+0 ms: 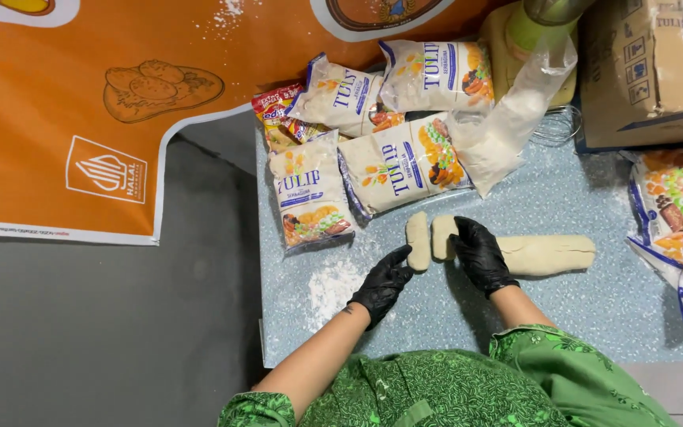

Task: Shaping individual portions of dough into uniform cylindrical shapes on a floured surface.

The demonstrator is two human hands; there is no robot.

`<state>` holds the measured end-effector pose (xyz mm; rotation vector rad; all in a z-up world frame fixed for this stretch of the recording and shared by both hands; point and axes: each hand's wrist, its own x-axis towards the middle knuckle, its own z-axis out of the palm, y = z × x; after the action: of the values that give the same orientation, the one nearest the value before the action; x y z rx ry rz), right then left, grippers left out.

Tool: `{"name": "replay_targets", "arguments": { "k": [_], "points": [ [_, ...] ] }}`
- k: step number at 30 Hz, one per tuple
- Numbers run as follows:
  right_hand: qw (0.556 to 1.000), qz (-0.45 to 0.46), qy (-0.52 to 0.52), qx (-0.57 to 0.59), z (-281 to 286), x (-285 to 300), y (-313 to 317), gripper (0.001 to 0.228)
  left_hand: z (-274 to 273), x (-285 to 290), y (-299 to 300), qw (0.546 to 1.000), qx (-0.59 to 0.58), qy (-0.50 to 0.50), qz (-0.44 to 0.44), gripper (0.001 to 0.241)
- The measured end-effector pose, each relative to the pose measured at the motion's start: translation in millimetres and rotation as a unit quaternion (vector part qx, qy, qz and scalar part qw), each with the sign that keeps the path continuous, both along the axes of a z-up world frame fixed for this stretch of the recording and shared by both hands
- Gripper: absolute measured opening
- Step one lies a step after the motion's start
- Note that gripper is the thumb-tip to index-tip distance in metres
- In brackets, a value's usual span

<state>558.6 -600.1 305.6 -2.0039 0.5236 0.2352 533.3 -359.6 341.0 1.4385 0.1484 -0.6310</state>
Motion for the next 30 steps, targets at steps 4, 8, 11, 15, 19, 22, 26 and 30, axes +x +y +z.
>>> {"name": "replay_targets", "arguments": {
  "k": [4,8,11,15,19,22,26,30],
  "points": [
    [1.0,0.013,0.016,-0.023,8,7,4,0.054,27,21,-18,0.993,0.085,0.044,-0.068,0.076],
    [0.999,0.02,0.012,-0.049,-15,15,4,0.057,58,41,-36,0.977,0.168,0.042,-0.129,0.08],
    [0.994,0.027,0.058,-0.088,-31,16,4,0.058,52,44,-41,0.976,0.171,0.063,-0.121,0.084],
    [0.995,0.025,0.061,-0.079,4,5,18,0.062,-22,43,-33,0.993,0.07,0.093,-0.015,0.094],
    [0.995,0.024,0.051,-0.076,31,-1,37,0.066,-14,44,-47,0.982,0.163,0.099,-0.017,0.091],
    [0.997,0.025,0.024,-0.067,22,-10,36,0.071,-11,54,-54,0.974,0.201,0.091,-0.043,0.065],
    [0.999,-0.032,0.011,0.018,21,-19,34,0.07,10,48,-46,0.99,0.044,0.133,0.024,0.068],
    [0.96,-0.162,0.014,0.228,4,-36,40,0.065,73,46,-36,0.982,0.129,0.124,-0.064,0.085]
  ]
}}
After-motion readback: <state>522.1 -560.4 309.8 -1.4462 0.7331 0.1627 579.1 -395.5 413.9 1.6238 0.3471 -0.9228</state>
